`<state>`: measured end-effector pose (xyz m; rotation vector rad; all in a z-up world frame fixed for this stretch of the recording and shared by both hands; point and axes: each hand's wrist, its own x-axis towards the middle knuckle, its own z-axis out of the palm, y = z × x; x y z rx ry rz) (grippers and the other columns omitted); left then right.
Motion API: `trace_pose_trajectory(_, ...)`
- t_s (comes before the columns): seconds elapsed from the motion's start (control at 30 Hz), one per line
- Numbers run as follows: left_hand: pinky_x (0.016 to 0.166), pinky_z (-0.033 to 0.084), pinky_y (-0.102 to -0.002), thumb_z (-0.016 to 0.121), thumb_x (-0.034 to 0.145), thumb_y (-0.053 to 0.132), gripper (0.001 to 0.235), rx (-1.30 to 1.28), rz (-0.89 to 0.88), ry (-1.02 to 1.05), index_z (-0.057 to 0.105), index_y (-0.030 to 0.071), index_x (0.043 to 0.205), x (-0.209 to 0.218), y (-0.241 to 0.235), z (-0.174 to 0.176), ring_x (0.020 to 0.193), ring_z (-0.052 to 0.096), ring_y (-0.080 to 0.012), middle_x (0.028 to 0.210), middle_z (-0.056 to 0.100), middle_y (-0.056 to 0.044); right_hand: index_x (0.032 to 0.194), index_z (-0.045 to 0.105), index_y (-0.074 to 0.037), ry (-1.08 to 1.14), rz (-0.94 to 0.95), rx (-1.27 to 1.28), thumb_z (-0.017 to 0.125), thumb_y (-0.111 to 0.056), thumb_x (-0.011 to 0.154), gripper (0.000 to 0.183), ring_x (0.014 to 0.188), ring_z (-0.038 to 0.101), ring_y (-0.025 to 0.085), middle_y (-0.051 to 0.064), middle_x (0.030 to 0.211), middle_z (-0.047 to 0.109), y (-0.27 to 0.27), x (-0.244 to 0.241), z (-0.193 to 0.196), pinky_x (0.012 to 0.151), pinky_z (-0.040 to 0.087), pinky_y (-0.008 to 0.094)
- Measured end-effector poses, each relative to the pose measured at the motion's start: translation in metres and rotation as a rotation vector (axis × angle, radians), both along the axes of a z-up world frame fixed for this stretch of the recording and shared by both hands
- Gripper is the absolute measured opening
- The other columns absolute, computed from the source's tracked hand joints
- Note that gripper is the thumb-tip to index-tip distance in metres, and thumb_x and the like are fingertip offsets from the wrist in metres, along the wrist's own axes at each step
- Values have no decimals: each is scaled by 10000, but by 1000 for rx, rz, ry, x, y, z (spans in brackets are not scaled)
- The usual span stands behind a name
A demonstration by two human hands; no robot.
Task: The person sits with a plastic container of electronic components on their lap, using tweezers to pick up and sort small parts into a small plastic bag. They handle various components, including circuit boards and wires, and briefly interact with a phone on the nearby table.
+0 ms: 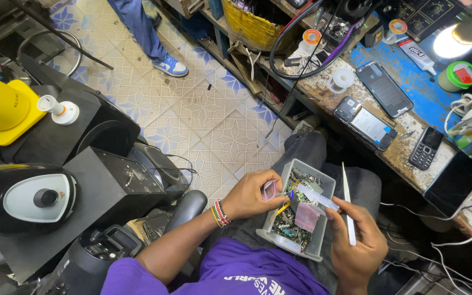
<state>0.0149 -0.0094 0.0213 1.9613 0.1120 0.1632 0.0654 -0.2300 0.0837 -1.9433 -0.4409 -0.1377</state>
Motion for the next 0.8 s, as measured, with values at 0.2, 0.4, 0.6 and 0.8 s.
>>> trace_pose_trajectory(0.2,711,468,-348,785,843,372,247,129,-63,-62,603,227,924,6,-6,-2,704,623,-193,833,663,46,1098,745,4,-10,9,10,780,-116,915,222,859,656,158,96,935,706,-1,1,4,822,507,248)
trace_pose_trajectory(0.4,775,500,-350,761,883,337,233,114,-129,-155,593,194,957,16,-12,2,861,676,-218,956,693,24,1099,747,8,-25,9,-10,776,-121,917,225,849,658,159,98,931,706,-1,1,7,817,502,248)
trace_pose_trajectory(0.6,726,488,-342,765,867,332,229,130,-127,-89,606,200,967,11,-13,-9,810,652,-194,920,671,19,1104,746,5,-8,-3,4,768,-135,926,228,834,635,145,84,912,685,-3,-2,4,798,479,238)
trace_pose_trajectory(0.8,765,494,-357,762,869,327,224,143,-103,-83,600,205,964,11,-9,-14,847,672,-220,933,674,30,1094,744,11,-12,17,-14,771,-113,920,215,845,653,162,103,927,705,0,-3,4,824,490,251)
